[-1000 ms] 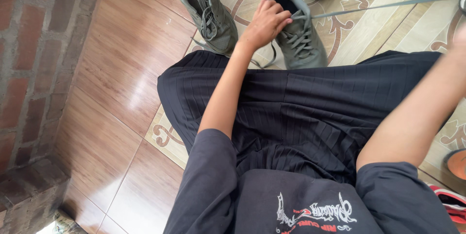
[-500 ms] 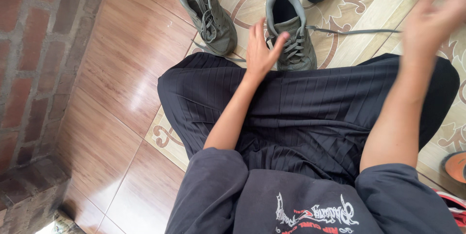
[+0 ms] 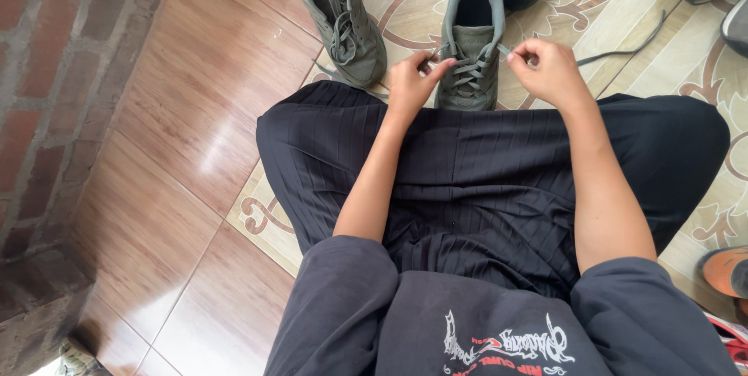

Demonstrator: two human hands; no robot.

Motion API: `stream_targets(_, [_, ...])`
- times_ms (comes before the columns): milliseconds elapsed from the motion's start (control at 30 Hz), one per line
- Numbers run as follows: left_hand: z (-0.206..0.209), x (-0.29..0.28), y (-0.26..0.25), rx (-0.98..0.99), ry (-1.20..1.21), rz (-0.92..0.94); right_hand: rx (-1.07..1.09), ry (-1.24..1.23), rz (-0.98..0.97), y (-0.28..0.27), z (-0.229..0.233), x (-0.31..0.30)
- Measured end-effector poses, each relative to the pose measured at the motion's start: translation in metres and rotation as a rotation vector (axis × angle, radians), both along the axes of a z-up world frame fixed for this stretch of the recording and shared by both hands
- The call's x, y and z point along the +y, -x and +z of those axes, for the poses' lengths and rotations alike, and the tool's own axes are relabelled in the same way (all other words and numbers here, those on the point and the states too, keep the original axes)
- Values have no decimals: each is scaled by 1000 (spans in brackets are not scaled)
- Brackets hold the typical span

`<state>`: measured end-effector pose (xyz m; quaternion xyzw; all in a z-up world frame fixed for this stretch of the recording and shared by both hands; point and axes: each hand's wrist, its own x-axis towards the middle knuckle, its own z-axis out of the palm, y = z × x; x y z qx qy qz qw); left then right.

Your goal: The person sits on the floor and unlaces a pair of grey sneakers, then relaces them. They repeat the process with a second pair of grey sneakers and begin unlacing a brown boot at the end.

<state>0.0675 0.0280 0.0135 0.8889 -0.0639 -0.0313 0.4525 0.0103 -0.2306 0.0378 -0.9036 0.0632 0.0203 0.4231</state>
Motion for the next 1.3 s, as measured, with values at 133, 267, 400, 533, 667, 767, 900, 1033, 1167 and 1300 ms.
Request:
stream_targets(133, [28, 23, 11, -97, 53, 55, 10, -67, -42, 27, 31, -12])
stream_targets(267, [42, 30, 37, 118, 134, -66, 42, -309, -108, 50, 69, 9])
stream_targets(400, [33, 3, 44, 607, 470, -280, -77, -449, 44, 75, 92, 81])
stream_targets(533, [11, -7, 26, 873, 822, -483, -160, -114, 215, 103, 94, 134])
stream_targets(667, [-5, 1, 21, 788, 807, -496, -312, -26, 120, 101, 81, 116])
stream_targets(767, [-6, -1, 30, 819, 768, -420, -317, -28, -114, 80, 56, 96])
stream_targets(900, [11, -8, 47, 517, 485, -299, 77, -605, -120, 55, 11, 83])
stream_targets(1033, [39, -9, 56, -171, 32, -163, 91, -932, -154, 49, -21, 71])
stream_targets(1167, [62, -20, 48, -183, 151, -324, 167, -834, 61, 54, -16, 64])
stream_targets(1300, [73, -20, 43, -114, -222, -423, 237, -423, 261, 62, 22, 41])
